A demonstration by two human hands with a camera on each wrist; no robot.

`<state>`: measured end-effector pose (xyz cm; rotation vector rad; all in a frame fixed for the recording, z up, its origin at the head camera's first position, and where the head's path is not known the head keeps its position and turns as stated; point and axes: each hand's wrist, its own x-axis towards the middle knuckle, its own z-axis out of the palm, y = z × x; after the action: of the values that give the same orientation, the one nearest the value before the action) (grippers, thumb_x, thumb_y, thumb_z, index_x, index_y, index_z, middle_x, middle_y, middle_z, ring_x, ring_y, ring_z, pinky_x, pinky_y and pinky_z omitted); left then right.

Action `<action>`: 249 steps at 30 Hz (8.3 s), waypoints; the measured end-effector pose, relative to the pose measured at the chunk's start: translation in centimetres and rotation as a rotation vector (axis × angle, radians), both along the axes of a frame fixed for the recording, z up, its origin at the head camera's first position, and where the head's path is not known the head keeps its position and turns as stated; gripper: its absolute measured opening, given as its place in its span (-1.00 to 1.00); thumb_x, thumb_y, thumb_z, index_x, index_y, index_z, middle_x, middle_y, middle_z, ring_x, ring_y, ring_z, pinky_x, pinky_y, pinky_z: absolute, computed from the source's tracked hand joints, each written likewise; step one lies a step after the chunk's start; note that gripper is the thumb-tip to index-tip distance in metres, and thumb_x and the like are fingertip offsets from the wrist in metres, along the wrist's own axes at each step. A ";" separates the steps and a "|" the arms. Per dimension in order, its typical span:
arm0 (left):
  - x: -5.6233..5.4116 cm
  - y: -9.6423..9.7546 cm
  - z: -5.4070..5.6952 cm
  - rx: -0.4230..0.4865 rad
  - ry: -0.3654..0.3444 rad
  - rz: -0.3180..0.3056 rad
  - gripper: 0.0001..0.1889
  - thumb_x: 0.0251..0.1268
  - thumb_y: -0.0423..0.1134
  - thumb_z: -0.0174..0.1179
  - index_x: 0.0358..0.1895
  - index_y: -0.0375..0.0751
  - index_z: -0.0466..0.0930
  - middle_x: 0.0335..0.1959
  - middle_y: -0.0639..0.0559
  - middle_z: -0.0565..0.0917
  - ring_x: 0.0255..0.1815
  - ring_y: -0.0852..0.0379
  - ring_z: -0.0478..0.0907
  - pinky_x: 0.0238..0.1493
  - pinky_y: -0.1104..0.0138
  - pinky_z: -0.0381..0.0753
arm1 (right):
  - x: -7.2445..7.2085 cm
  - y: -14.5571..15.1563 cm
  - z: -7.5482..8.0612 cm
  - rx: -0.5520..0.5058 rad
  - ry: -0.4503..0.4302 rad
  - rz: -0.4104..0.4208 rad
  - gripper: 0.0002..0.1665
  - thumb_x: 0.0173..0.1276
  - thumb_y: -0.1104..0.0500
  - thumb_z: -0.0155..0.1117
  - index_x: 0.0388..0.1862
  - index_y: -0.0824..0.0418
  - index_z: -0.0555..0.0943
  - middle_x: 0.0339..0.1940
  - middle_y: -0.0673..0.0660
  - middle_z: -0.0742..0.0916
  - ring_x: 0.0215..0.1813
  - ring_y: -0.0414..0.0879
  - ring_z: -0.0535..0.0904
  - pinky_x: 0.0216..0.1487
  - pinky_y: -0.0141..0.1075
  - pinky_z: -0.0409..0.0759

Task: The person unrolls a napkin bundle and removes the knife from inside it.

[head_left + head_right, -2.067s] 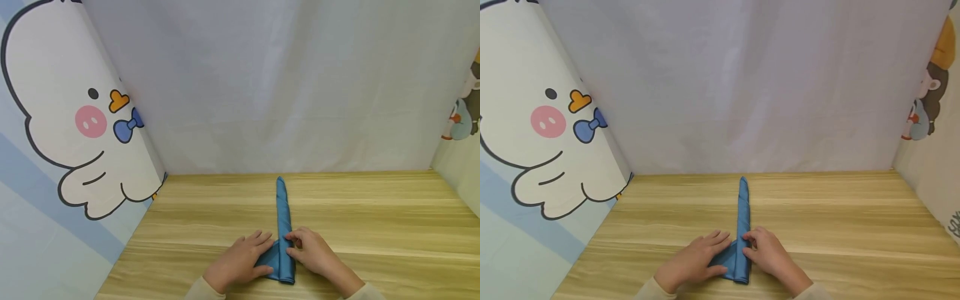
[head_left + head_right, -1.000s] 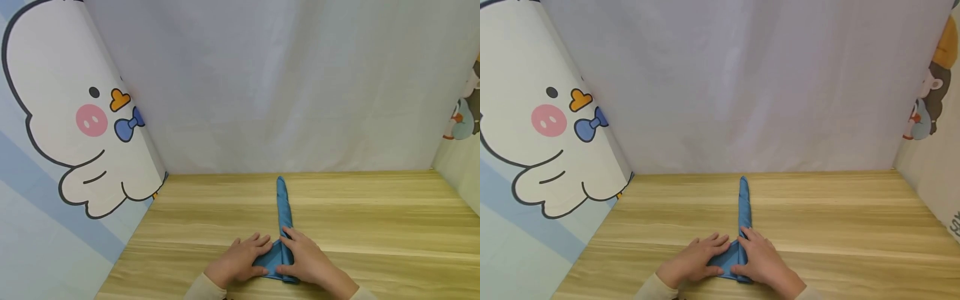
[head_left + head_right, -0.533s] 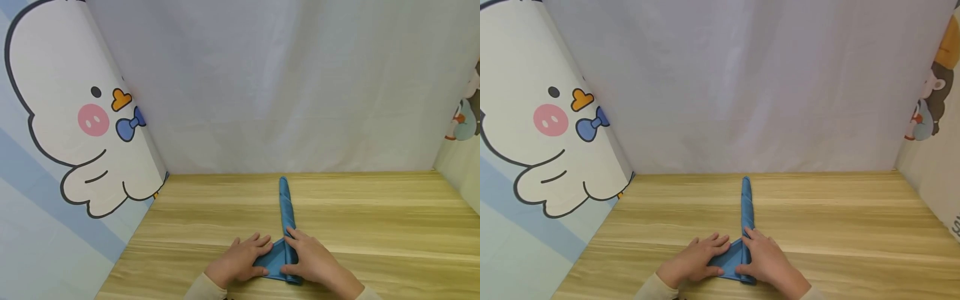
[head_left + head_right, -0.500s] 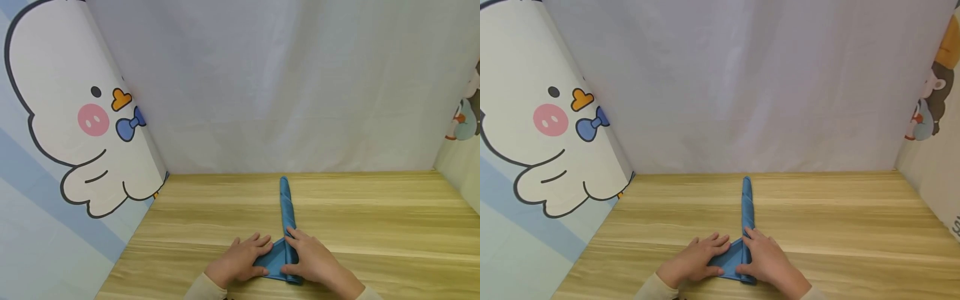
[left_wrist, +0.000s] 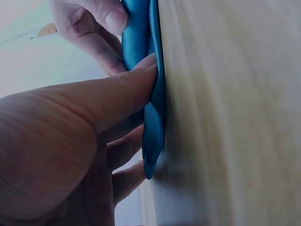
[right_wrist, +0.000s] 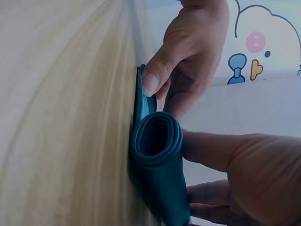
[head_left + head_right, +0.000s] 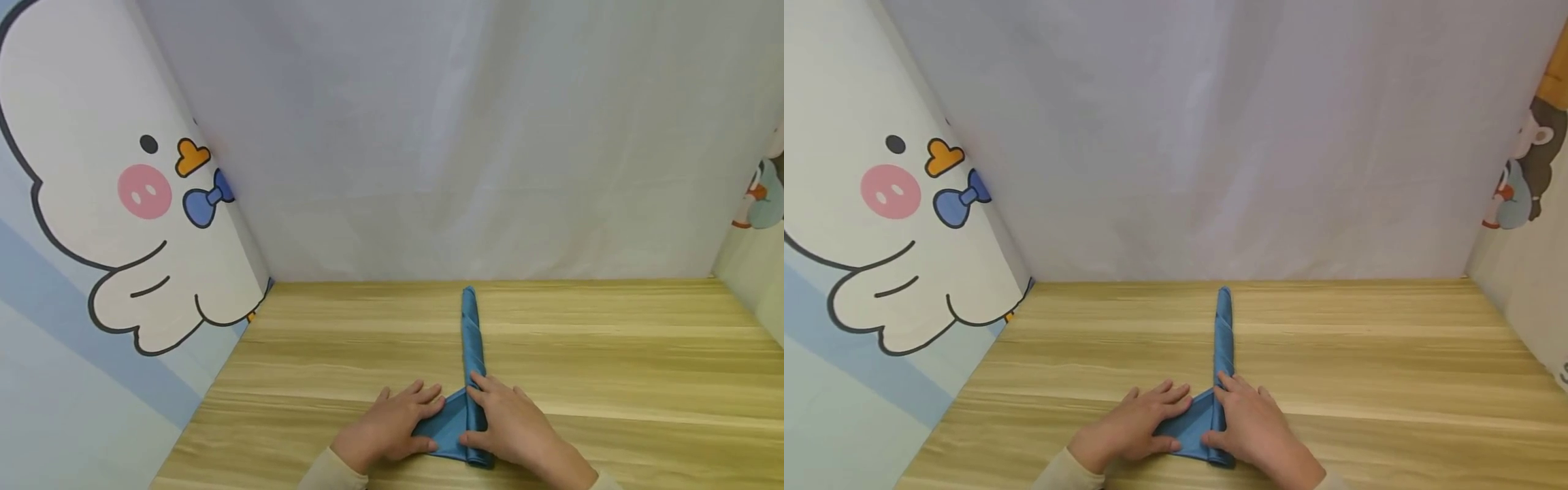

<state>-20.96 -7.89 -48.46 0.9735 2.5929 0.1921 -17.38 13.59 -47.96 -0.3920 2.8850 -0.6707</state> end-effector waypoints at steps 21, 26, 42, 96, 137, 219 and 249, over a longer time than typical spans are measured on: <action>0.1 0.3 0.2 0.013 -0.011 0.001 -0.25 0.21 0.19 0.22 0.47 0.19 0.22 0.51 0.28 0.09 0.52 0.04 0.00 0.23 -0.30 0.16 | -1.1 1.2 -1.6 -0.029 0.038 0.226 -0.02 0.22 -0.46 0.12 0.39 0.18 0.42 0.47 0.09 0.35 0.53 0.12 0.02 0.21 0.36 0.19; 0.1 0.2 0.4 0.014 -0.012 0.001 -0.25 0.21 0.19 0.22 0.47 0.17 0.22 0.51 0.27 0.10 0.52 0.03 0.00 0.22 -0.31 0.17 | -1.2 1.3 -1.4 -0.014 0.032 0.215 0.00 0.19 -0.47 0.14 0.38 0.19 0.42 0.47 0.08 0.35 0.53 0.11 0.03 0.22 0.36 0.19; 0.0 0.1 0.1 0.004 0.013 -0.005 -0.26 0.22 0.23 0.19 0.47 0.21 0.20 0.51 0.27 0.08 0.53 0.05 -0.02 0.22 -0.30 0.17 | -1.4 2.3 -0.1 -0.052 -0.035 0.169 0.03 0.09 -0.45 0.28 0.36 0.20 0.45 0.45 0.09 0.37 0.51 0.16 0.07 0.23 0.36 0.16; 0.3 -0.2 0.9 -0.127 0.116 0.064 -0.32 0.17 0.27 0.22 0.32 0.07 0.47 0.43 0.10 0.31 0.44 -0.05 0.20 0.19 -0.25 0.27 | -1.5 4.3 -0.2 -0.223 -0.163 0.209 0.09 0.06 -0.17 0.51 0.50 0.13 0.24 0.57 0.17 0.07 0.45 0.23 0.17 0.27 0.17 0.29; 1.5 1.4 0.8 -0.044 0.156 -0.115 -0.36 0.29 0.15 0.19 0.39 -0.01 0.38 0.45 0.11 0.26 0.43 0.15 0.20 0.23 0.04 0.41 | -0.8 2.8 0.1 -0.059 -0.017 0.200 -0.01 0.07 -0.35 0.40 0.37 0.15 0.44 0.51 0.18 0.25 0.49 0.21 0.12 0.21 0.39 0.15; 1.1 0.6 0.9 -0.036 0.176 -0.087 -0.34 0.19 0.17 0.28 0.34 0.03 0.45 0.40 0.12 0.34 0.39 0.15 0.28 0.25 0.08 0.38 | -0.4 4.5 2.0 0.032 -0.104 0.051 -0.10 -0.04 0.04 0.59 0.30 0.29 0.48 0.43 0.30 0.35 0.34 0.24 0.36 0.21 0.12 0.38; 1.0 -0.8 2.6 -0.137 0.202 0.299 -0.32 -0.36 0.29 0.53 -0.34 -0.26 0.64 -0.51 0.01 0.56 -0.52 0.13 0.49 -0.49 0.18 0.54 | -0.1 -0.1 -1.6 -0.100 0.100 0.253 -0.28 0.35 -0.12 0.25 0.41 0.16 0.40 0.46 0.31 0.29 0.38 0.25 0.30 0.18 0.30 0.31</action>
<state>-19.96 -8.68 -45.85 0.5803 2.8850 -0.0105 -17.46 13.54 -49.59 -0.8104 2.8292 -0.7715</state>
